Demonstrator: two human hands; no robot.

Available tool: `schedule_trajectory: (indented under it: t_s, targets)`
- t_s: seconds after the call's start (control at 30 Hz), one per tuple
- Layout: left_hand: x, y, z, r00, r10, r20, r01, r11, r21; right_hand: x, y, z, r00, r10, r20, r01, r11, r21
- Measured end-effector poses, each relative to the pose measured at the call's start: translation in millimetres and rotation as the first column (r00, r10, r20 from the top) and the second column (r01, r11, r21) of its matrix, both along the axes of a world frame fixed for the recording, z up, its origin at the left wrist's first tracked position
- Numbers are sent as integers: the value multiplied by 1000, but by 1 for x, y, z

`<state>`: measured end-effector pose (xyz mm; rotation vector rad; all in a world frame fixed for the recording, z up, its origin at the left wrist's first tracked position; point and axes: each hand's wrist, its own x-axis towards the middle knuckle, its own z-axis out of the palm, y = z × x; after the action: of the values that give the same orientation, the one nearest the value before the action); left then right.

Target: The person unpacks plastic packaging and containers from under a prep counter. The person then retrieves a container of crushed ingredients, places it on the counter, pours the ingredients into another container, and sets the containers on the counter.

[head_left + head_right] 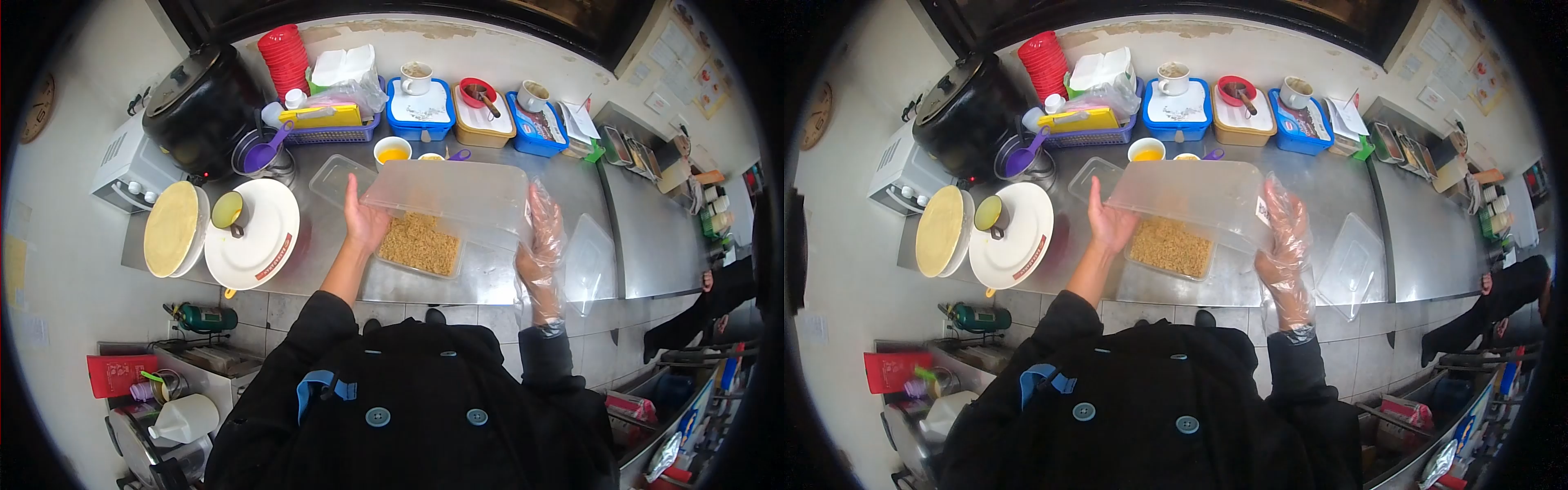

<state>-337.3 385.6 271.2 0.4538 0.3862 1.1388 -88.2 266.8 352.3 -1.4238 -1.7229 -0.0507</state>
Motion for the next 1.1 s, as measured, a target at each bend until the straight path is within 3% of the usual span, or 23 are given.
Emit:
schedule_trajectory:
  t_s: [0.13, 0.2, 0.23, 0.3, 0.33, 0.4, 0.53, 0.6, 0.7, 0.73, 0.8, 0.83, 0.87, 0.9, 0.93, 1.0, 1.1]
  targets:
    - [-15, -3, 2, 999, 39, -7, -39, 999, 0, 8, -2, -4, 1000, 7, 24, -7, 1000, 28]
    - [-20, 0, -12, 838, 191, -511, -105, 976, 192, 15, -9, -3, 996, -24, 85, 22, 999, 25]
    - [-21, 0, -21, 839, 192, -510, -107, 976, 192, 20, -13, -2, 996, -23, 87, 20, 999, 25]
    - [-25, -6, -37, 416, 318, -852, 72, 922, 380, 26, -22, -2, 987, -54, 150, 58, 998, -24]
    - [-25, -11, -37, 414, 319, -853, 69, 923, 378, 26, -26, -1, 988, -50, 148, 54, 998, -25]
    - [-21, -18, -36, 167, 562, -810, 146, 798, 584, 25, -31, 3, 993, -67, 98, 72, 996, -49]
    - [-25, -21, -39, 96, 580, -809, 206, 783, 586, 2, -27, -2, 997, -49, 52, 49, 999, -4]
    - [-32, -17, -42, -20, 610, -792, 226, 775, 590, -10, -25, -5, 999, -33, 36, 36, 996, -85]
    - [-38, -15, -44, -55, 581, -812, 184, 806, 563, -10, -27, -2, 996, -42, 82, 53, 990, -133]
    - [-39, -13, -44, -54, 581, -812, 182, 806, 564, -8, -28, -2, 996, -41, 84, 52, 990, -132]
    - [-42, -10, -45, 122, 391, -912, 104, 909, 403, -3, -31, -2, 995, -97, 36, 98, 994, -52]
    - [-40, -9, -42, 121, 389, -913, 100, 911, 401, -3, -32, 1, 995, -93, 37, 95, 994, -55]
    - [-35, -8, -40, 548, 246, -800, -68, 966, 250, -4, -34, 6, 996, -67, 51, 70, 996, -63]
    - [-31, -7, -37, 867, 143, -477, -144, 989, 34, -4, -35, 8, 997, -41, 66, 46, 996, -71]
    - [-26, -8, -28, 866, 144, -478, -145, 989, 34, -4, -35, 8, 997, -40, 65, 45, 996, -71]
    - [-18, -12, -7, 975, 73, -212, -79, 997, -19, -2, -33, 9, 986, -103, 131, 108, 994, -31]
    - [-3, -15, 13, 993, 25, -111, -34, 996, -82, -13, -32, 15, 989, -106, 105, 111, 993, -41]
